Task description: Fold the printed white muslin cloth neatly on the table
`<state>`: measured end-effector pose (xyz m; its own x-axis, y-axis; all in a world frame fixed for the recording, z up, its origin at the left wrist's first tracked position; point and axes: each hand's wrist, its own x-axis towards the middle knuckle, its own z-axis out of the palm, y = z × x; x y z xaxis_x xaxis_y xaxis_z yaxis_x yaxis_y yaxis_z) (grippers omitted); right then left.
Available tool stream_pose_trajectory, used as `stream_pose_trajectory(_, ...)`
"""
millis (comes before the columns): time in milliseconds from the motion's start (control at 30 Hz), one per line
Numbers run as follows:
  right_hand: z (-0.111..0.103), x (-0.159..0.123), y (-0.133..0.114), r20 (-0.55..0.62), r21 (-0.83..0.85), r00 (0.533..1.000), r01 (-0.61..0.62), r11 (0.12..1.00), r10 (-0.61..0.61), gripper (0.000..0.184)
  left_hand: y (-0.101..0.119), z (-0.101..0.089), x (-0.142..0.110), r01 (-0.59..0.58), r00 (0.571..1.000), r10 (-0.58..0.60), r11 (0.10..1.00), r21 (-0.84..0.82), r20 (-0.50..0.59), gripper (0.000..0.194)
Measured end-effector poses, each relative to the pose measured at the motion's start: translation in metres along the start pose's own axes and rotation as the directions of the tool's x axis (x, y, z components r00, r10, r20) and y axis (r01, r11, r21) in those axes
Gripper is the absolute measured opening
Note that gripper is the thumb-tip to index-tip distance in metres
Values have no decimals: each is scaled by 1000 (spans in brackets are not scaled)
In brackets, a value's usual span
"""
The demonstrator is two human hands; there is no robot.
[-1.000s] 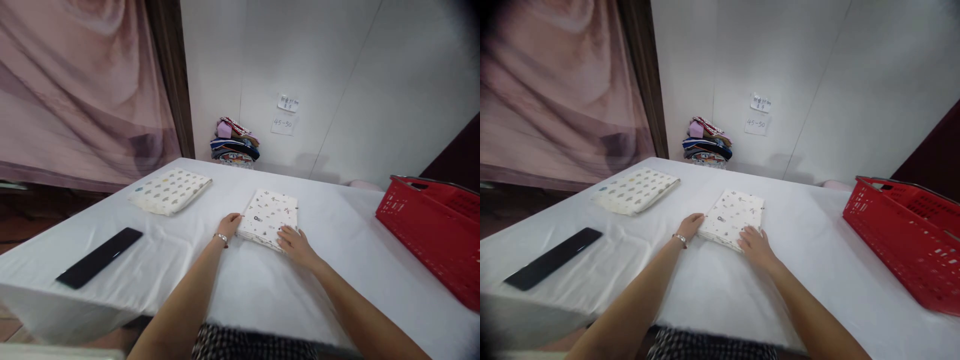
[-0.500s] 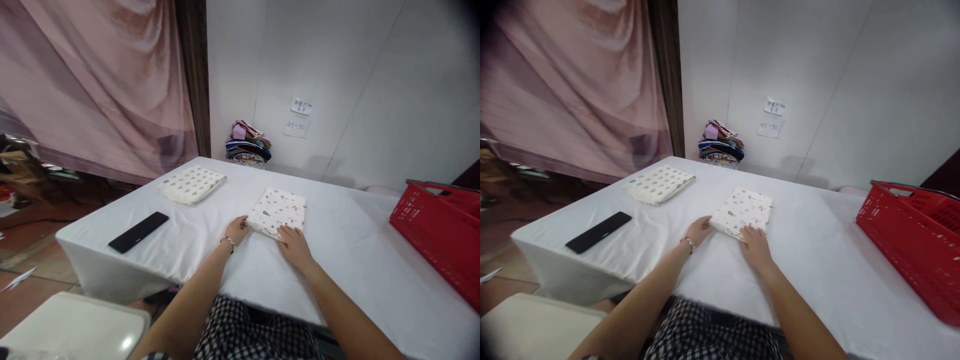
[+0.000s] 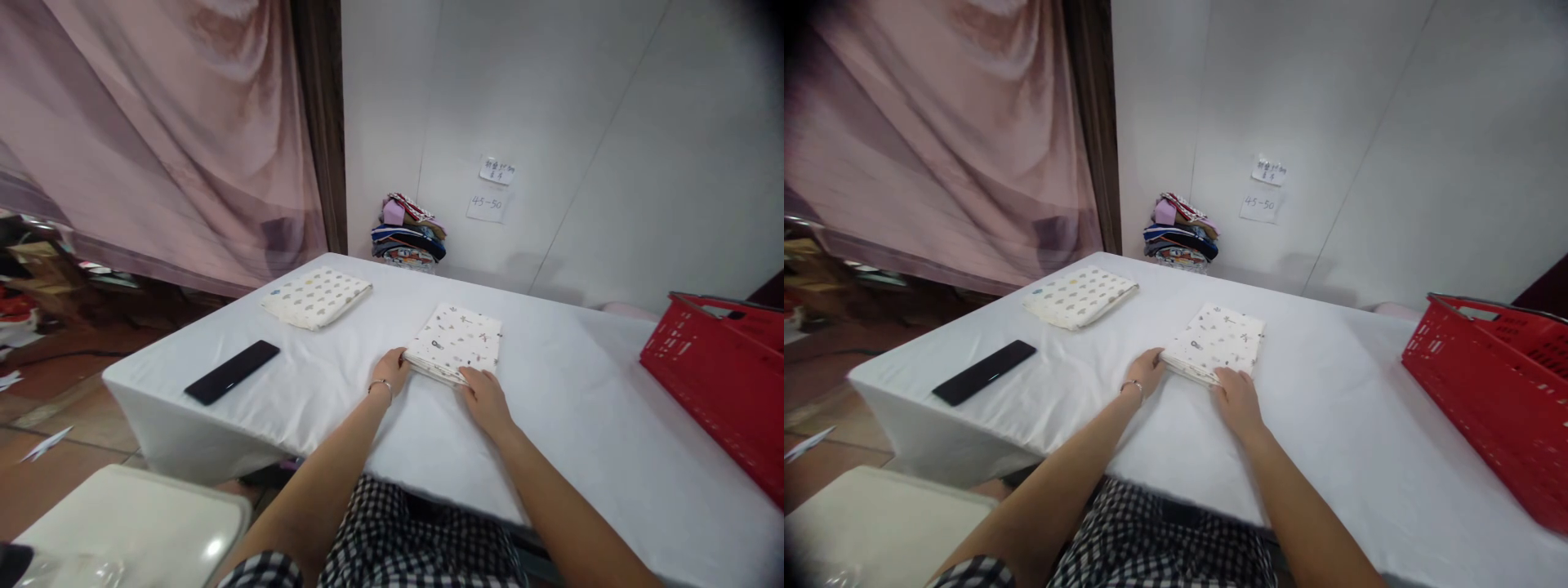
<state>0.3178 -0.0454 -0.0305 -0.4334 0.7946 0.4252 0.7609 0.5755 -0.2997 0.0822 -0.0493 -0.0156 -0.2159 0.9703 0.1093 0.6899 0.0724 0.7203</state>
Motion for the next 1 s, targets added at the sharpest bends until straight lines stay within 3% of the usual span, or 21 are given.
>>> stream_pose_trajectory(300, 3, -2, 2, -32, -34, 997, 75, 997, -76, 30, -2, 6, 1, -24, 1000, 25, 996, 86, -6, 25)
stream_pose_trajectory(467, 5, -2, 3, -46, -3, 998, 32, 999, -32, 30, -6, 10, 2, -62, 998, 64, 996, 70, -17, 43)
stream_pose_trajectory(700, 7, -2, 3, -58, -6, 997, 50, 999, -50, 31, -1, 5, 1, -44, 999, 45, 996, 72, 0, 30)
stream_pose_trajectory(1000, 2, -3, -2, -12, -24, 999, 44, 999, -45, 31, 8, 4, 6, -43, 999, 43, 922, 384, 9, 24)
